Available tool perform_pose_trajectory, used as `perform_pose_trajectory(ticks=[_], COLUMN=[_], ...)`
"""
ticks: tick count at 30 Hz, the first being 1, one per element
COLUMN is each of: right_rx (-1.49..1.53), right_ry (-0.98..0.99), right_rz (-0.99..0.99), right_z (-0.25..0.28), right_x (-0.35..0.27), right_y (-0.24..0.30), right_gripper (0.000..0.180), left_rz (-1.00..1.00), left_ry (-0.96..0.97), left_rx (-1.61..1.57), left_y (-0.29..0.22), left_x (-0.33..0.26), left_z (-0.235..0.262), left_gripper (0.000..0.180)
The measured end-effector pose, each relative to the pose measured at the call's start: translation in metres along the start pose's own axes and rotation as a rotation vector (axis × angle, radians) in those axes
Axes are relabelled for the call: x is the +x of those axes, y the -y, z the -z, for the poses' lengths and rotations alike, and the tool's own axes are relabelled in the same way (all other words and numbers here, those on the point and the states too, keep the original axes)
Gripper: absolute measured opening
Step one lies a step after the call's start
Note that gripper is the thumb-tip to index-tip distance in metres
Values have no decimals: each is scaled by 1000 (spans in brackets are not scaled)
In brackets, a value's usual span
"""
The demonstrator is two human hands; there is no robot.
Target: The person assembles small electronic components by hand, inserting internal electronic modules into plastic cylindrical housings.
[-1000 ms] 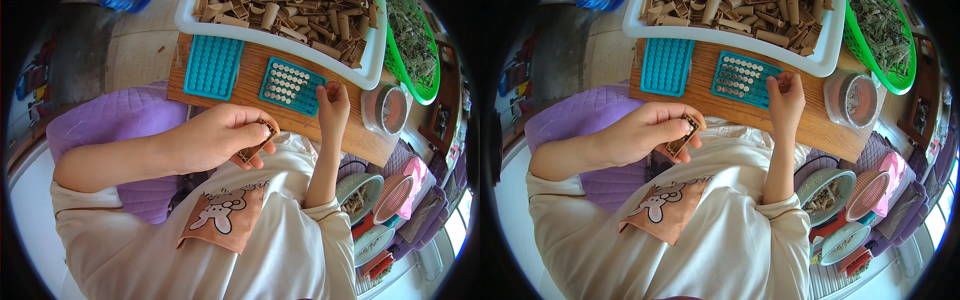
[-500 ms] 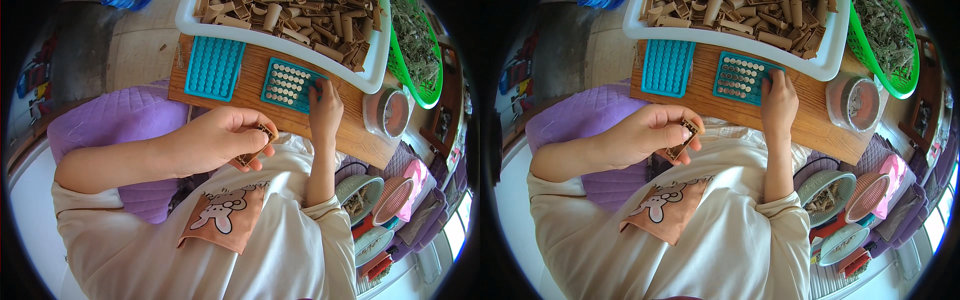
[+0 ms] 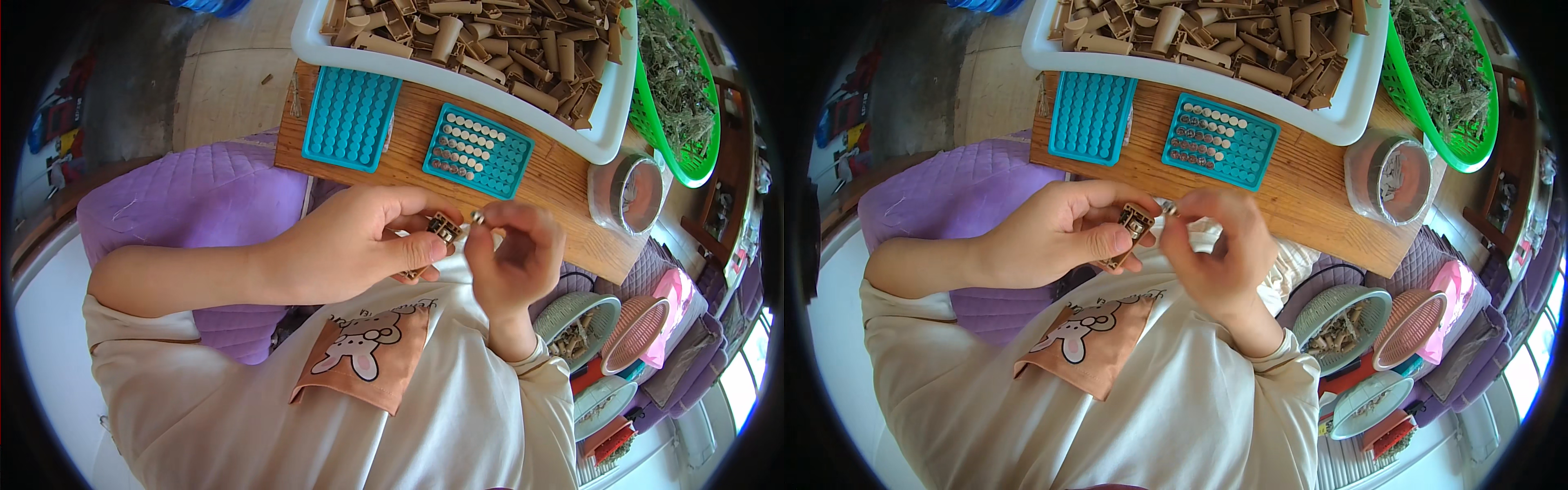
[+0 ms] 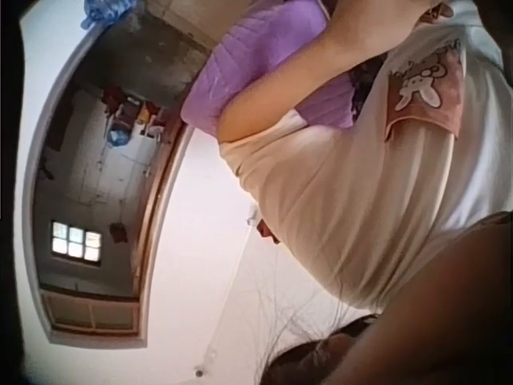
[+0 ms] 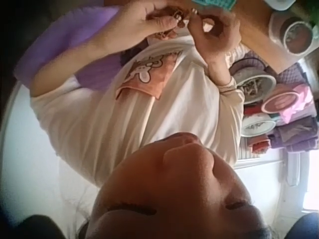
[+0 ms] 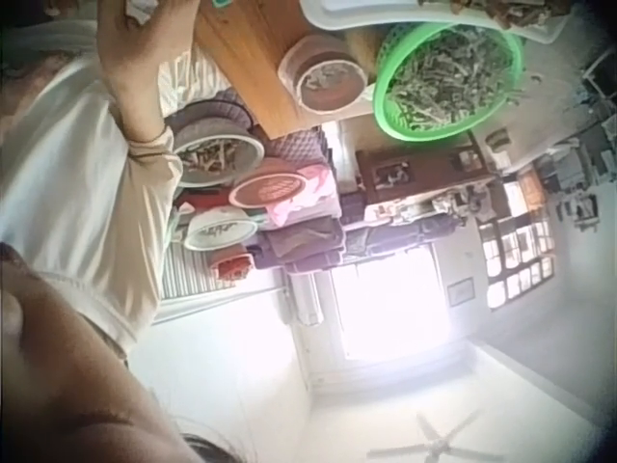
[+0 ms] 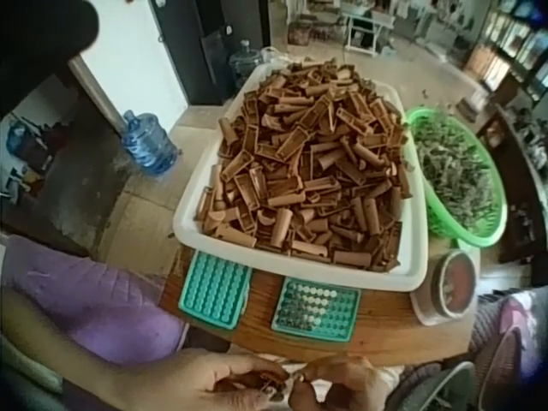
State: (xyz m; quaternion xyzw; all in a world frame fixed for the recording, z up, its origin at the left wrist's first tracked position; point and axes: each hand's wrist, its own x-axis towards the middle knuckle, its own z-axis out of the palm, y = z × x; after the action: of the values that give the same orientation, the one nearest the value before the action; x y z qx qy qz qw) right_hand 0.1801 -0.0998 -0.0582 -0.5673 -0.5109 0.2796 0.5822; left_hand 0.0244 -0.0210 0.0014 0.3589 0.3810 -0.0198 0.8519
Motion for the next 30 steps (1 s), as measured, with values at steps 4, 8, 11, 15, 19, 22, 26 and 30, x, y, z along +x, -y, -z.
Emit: perform_pose_trajectory(ticks=[4, 8, 11, 15, 19, 22, 26, 30], right_rx=[-12, -127, -94, -124, -189, -174, -201, -105], right_ry=[8, 85, 65, 163, 401, 573, 689, 913], right_rz=[207, 272, 235, 150, 1, -131, -331, -226], right_z=[-4, -2, -9, -6, 1, 6, 6, 15], right_x=[-2, 2, -3, 4, 9, 13, 35, 60], right_y=[3, 15, 12, 18, 21, 22, 30, 17], right_gripper=[32, 32, 30, 26, 22, 32, 37, 48], left_rz=[-83, -93, -144, -176, -254, -177, -298, -120], left_ry=[-13, -53, -79, -166, -228, -167, -108, 51], left_rx=[89, 94, 143, 286, 544, 773, 812, 608], left_y=[2, -2, 1, 5, 9, 5, 11, 6], left_x=[1, -1, -1, -1, -1, -1, -2, -2], left_z=[0, -2, -2, -1, 0, 2, 3, -2], left_gripper=[32, 32, 32, 31, 27, 26, 24, 20])
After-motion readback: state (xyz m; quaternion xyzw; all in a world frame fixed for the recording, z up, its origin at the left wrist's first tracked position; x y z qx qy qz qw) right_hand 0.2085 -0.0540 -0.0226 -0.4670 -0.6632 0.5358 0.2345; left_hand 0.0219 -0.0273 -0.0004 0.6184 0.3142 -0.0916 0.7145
